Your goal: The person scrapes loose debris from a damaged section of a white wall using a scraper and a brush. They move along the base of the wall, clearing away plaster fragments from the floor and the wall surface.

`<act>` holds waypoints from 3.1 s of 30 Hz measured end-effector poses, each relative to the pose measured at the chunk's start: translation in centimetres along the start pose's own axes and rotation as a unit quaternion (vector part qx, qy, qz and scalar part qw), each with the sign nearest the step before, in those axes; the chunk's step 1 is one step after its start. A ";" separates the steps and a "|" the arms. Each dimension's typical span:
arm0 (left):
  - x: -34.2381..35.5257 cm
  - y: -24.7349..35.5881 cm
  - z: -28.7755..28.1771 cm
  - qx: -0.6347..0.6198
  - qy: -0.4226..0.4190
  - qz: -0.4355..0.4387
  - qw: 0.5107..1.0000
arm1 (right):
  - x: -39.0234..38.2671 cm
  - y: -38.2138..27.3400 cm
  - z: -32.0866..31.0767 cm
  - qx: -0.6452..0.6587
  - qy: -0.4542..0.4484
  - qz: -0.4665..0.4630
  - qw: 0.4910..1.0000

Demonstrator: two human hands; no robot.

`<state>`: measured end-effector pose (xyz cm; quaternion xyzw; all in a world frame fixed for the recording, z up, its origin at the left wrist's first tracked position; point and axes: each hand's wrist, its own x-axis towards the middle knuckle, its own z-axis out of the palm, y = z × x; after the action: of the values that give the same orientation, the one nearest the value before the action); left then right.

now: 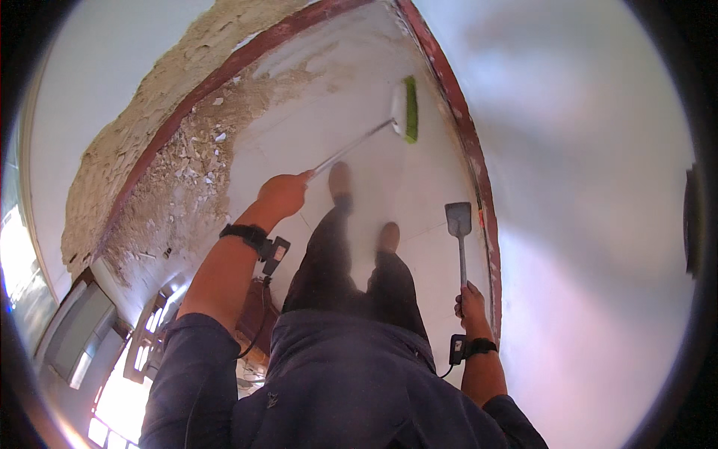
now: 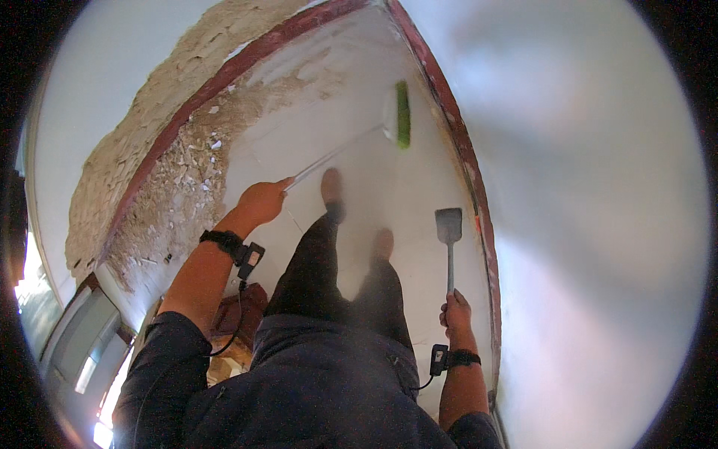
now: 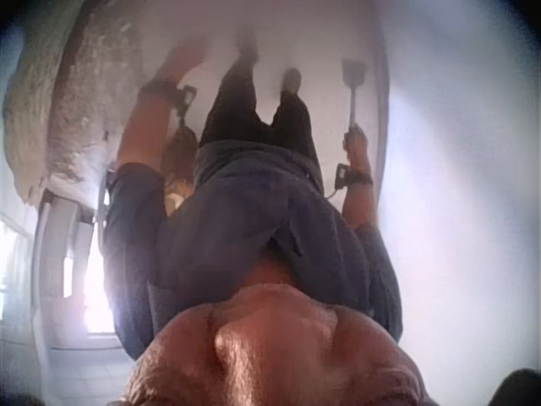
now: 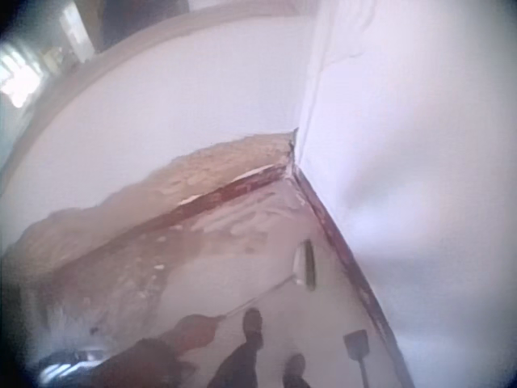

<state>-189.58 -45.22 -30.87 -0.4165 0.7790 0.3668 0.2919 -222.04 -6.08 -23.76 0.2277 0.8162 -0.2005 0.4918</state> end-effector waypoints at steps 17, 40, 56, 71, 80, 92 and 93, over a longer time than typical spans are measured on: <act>-25.8 -15.0 6.3 -0.070 0.064 -0.297 0.950 | -2.6 -16.8 9.0 -0.115 -0.108 -0.093 0.983; -1.3 6.0 -8.3 0.019 -0.156 -0.002 0.988 | 2.7 -22.9 -0.8 -0.118 -0.073 -0.058 0.989; 10.5 -2.5 -18.0 0.026 -0.036 0.002 0.999 | -0.5 -24.0 6.2 -0.097 -0.035 -0.005 0.995; 11.1 -6.0 -20.3 -0.048 0.063 -0.046 0.996 | 0.8 -25.5 7.9 -0.084 -0.060 -0.006 0.995; 13.7 -3.8 -21.8 -0.111 0.020 -0.014 0.994 | 0.9 -25.0 7.9 -0.081 -0.061 0.000 0.995; 8.0 0.5 -19.4 -0.204 0.049 -0.042 0.977 | 10.2 -15.2 1.7 -0.190 -0.093 -0.217 0.953; 10.2 1.3 -20.4 -0.177 0.027 -0.031 0.983 | 10.2 -15.3 1.3 -0.197 -0.109 -0.226 0.948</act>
<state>-198.64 -65.78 -26.80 -0.4954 0.6959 0.4785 0.2031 -233.96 -17.49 -31.85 -0.0874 0.8106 -0.1654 0.5549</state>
